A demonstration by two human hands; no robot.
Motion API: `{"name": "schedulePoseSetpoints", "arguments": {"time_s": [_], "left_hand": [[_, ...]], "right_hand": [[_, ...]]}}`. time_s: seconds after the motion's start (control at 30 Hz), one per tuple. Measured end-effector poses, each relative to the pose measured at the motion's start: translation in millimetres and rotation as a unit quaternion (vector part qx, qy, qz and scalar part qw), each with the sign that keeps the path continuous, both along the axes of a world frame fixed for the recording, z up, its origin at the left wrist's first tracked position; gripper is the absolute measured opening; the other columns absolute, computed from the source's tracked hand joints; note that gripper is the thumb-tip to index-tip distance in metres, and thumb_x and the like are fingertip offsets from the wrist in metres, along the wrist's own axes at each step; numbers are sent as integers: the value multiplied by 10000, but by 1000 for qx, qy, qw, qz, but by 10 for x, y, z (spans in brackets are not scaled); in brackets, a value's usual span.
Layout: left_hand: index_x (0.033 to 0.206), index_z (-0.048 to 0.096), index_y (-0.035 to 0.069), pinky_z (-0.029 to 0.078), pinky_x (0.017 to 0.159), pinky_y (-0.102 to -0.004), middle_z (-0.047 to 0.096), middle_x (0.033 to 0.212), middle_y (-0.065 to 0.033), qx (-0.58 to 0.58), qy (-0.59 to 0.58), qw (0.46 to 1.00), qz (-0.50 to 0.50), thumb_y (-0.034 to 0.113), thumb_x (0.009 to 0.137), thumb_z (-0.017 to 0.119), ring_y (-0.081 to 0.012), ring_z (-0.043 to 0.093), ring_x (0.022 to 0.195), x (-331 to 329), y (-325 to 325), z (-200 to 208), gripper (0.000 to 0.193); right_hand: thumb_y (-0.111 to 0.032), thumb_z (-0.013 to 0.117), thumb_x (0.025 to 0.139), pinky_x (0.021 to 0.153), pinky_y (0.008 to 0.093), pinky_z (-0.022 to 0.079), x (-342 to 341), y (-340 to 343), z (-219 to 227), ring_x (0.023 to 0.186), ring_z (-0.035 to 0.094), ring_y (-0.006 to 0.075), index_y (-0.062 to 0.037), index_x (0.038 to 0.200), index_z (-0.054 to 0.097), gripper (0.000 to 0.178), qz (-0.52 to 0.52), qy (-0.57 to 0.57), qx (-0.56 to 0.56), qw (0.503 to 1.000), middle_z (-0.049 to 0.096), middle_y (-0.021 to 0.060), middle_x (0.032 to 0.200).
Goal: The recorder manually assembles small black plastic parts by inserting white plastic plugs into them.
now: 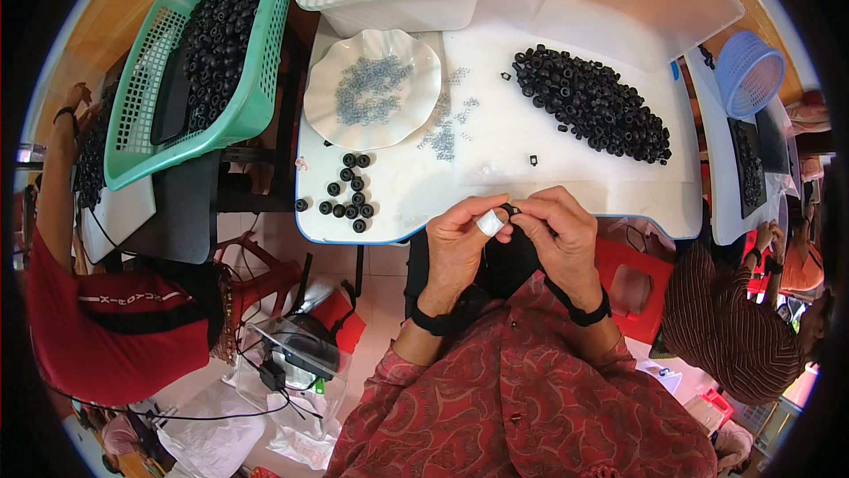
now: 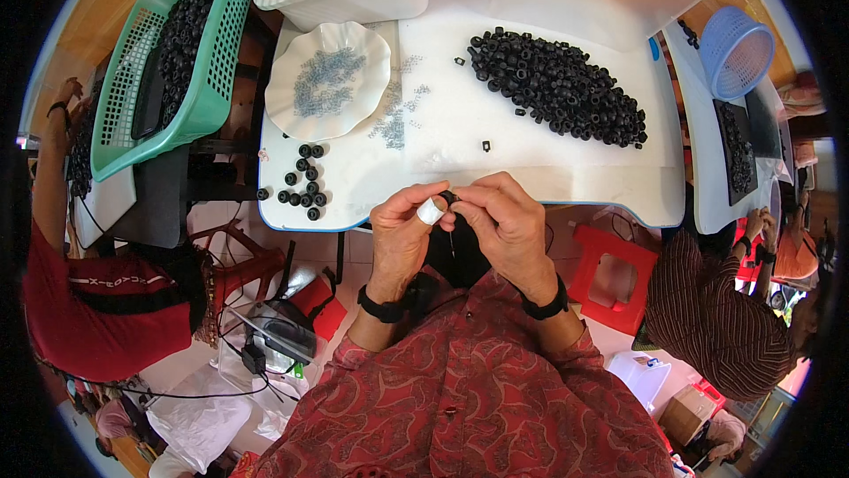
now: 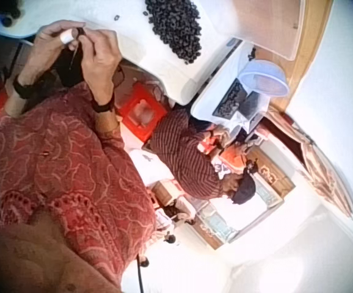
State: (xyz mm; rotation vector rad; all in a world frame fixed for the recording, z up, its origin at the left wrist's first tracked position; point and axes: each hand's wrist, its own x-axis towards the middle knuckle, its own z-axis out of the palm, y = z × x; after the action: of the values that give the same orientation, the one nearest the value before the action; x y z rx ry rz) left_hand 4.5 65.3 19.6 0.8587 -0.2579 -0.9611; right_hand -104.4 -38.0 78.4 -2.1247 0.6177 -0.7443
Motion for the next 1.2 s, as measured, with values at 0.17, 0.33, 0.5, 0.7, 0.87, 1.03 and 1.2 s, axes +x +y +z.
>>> {"name": "schedulePoseSetpoints", "arguments": {"time_s": [0.17, 0.33, 0.5, 0.7, 0.87, 1.03, 1.2], "left_hand": [[1092, 686, -28, 570, 679, -236, 707, 941, -94, 45, -30, 998, -15, 1, 914, 652, -126, 675, 767, 64, 9, 10, 184], [1081, 689, -29, 572, 679, -232, 709, 929, -91, 69, -73, 994, -31, -23, 916, 627, -120, 672, 762, 177, 7, 14, 176], [1075, 695, -37, 575, 665, -247, 716, 927, -106, 106, -117, 987, -21, -50, 896, 628, -133, 674, 748, 268, -63, 82, 191], [1072, 709, -17, 553, 673, -229, 700, 933, -77, 146, -245, 958, 11, -65, 886, 621, -116, 656, 761, 349, -156, 26, 212], [1057, 716, -2, 531, 674, -241, 688, 892, -73, 173, -387, 905, 22, -61, 861, 644, -118, 642, 762, 408, -218, 63, 217], [1014, 712, 1, 524, 672, -280, 688, 875, -109, 182, -462, 868, 8, -54, 841, 654, -171, 659, 767, 394, -156, 106, 190], [963, 690, 5, 521, 688, -408, 650, 884, -172, 168, -503, 848, 0, -104, 731, 595, -364, 643, 789, 324, -132, 93, 273]], "right_hand": [[36, 725, 812, 636, 286, 537, 15, -26, -67, 740, 671, 202, -3, 971, 699, 166, 18, 14, -4, 1000, 652, 104, 880], [37, 722, 805, 618, 301, 521, 101, -66, -110, 715, 647, 229, -7, 960, 698, 163, 38, 9, -30, 999, 632, 101, 856], [11, 747, 765, 618, 328, 485, 188, -137, -216, 720, 594, 242, -23, 924, 706, 167, 25, 3, -58, 998, 603, 80, 831], [-19, 772, 724, 665, 329, 429, 304, -227, -371, 744, 518, 224, -73, 887, 723, 178, 5, 14, -106, 994, 563, 42, 830], [-31, 778, 722, 672, 327, 416, 348, -236, -474, 755, 514, 217, -81, 861, 721, 158, -24, -4, -74, 997, 565, 28, 836], [-21, 785, 710, 653, 343, 433, 272, -130, -492, 738, 534, 237, -74, 832, 709, 153, -34, 16, -85, 996, 576, 31, 814], [-15, 783, 706, 603, 359, 457, 220, 19, -543, 689, 561, 255, -69, 807, 698, 143, -67, 24, -19, 997, 583, 47, 781]]}}
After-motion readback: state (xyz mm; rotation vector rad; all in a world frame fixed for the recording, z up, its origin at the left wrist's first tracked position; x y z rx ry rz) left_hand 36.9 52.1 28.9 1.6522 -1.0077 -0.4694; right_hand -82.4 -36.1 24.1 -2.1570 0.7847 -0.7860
